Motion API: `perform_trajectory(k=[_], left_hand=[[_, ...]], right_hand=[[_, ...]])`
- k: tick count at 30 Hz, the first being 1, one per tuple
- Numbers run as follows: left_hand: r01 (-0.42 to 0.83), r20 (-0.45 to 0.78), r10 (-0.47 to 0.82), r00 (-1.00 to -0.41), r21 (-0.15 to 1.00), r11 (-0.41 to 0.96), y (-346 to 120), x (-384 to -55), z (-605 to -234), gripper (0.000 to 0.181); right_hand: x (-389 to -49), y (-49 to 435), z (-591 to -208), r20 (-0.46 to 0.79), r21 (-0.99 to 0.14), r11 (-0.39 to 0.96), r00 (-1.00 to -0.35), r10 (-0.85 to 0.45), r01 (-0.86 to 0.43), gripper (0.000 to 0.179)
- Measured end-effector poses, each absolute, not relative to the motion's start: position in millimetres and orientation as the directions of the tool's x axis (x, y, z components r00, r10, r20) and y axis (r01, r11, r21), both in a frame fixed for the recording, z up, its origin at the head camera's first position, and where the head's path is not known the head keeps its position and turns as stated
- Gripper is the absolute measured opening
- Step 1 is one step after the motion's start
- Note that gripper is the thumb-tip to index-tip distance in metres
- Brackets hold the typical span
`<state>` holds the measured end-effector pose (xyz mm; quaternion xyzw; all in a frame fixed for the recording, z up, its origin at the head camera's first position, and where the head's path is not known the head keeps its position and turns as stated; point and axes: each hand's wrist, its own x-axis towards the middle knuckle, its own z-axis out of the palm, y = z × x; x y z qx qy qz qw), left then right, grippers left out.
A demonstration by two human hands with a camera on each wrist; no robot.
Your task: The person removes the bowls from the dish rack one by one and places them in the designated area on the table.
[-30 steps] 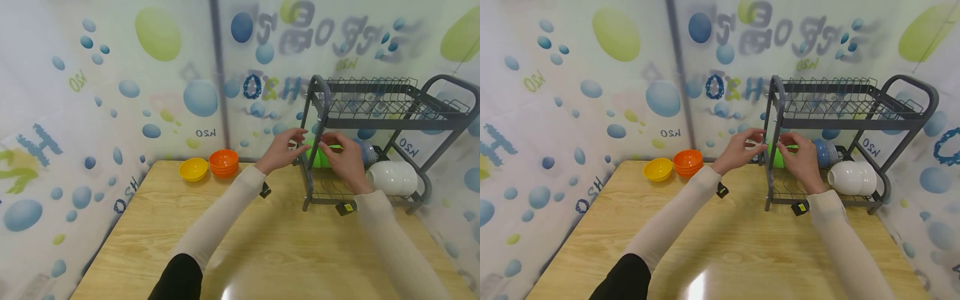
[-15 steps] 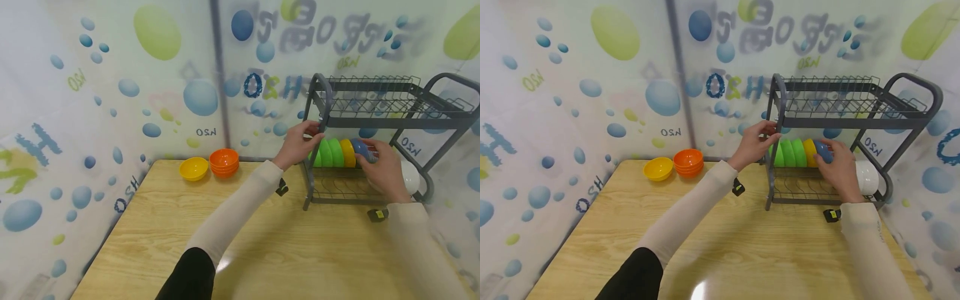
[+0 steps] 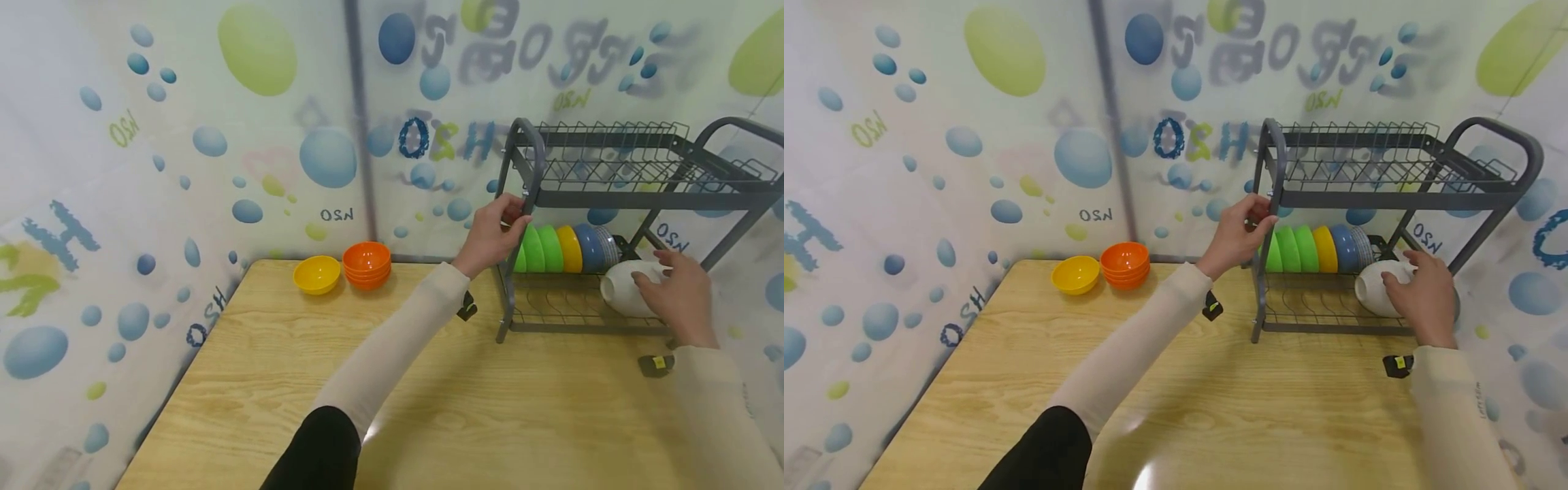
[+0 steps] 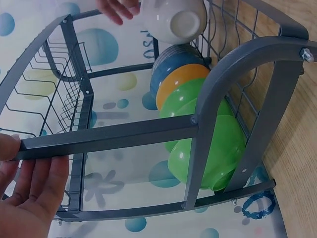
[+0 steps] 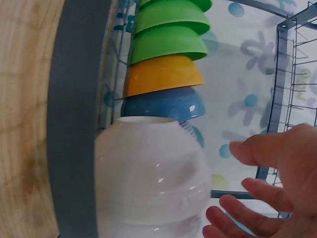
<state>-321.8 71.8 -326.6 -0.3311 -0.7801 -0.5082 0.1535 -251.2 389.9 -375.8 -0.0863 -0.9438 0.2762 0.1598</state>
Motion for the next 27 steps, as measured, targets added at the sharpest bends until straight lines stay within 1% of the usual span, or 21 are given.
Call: perform_trajectory(k=[4,7,15,18,22,27], left_hand=[[0.675,0.582,0.355,-0.732,0.693,0.255,71.5,-321.4,-326.8,0.025],[0.671,0.578,0.356,-0.734,0.699,0.249,71.7,-321.4,-327.9,0.025],[0.643,0.545,0.358,-0.758,0.717,0.27,73.1,-320.9,-328.9,0.024],[0.641,0.544,0.355,-0.76,0.717,0.275,73.6,-320.2,-329.0,0.023],[0.646,0.554,0.344,-0.758,0.714,0.272,73.5,-319.4,-328.7,0.023],[0.639,0.546,0.343,-0.764,0.714,0.286,71.9,-318.8,-328.0,0.024]], right_hand=[[-250.8,392.9,-377.3,0.173,-0.546,0.818,-0.932,0.319,0.179,0.07],[-250.0,394.5,-378.8,0.131,-0.536,0.812,-0.927,0.351,0.232,0.072],[-246.4,402.2,-383.1,0.108,-0.527,0.818,-0.937,0.333,0.23,0.063],[-246.8,404.7,-384.7,0.06,-0.55,0.792,-0.933,0.354,0.265,0.064],[-248.3,406.3,-384.2,-0.019,-0.623,0.714,-0.918,0.395,0.32,0.064],[-247.8,410.5,-384.0,-0.073,-0.68,0.645,-0.907,0.414,0.349,0.065]])
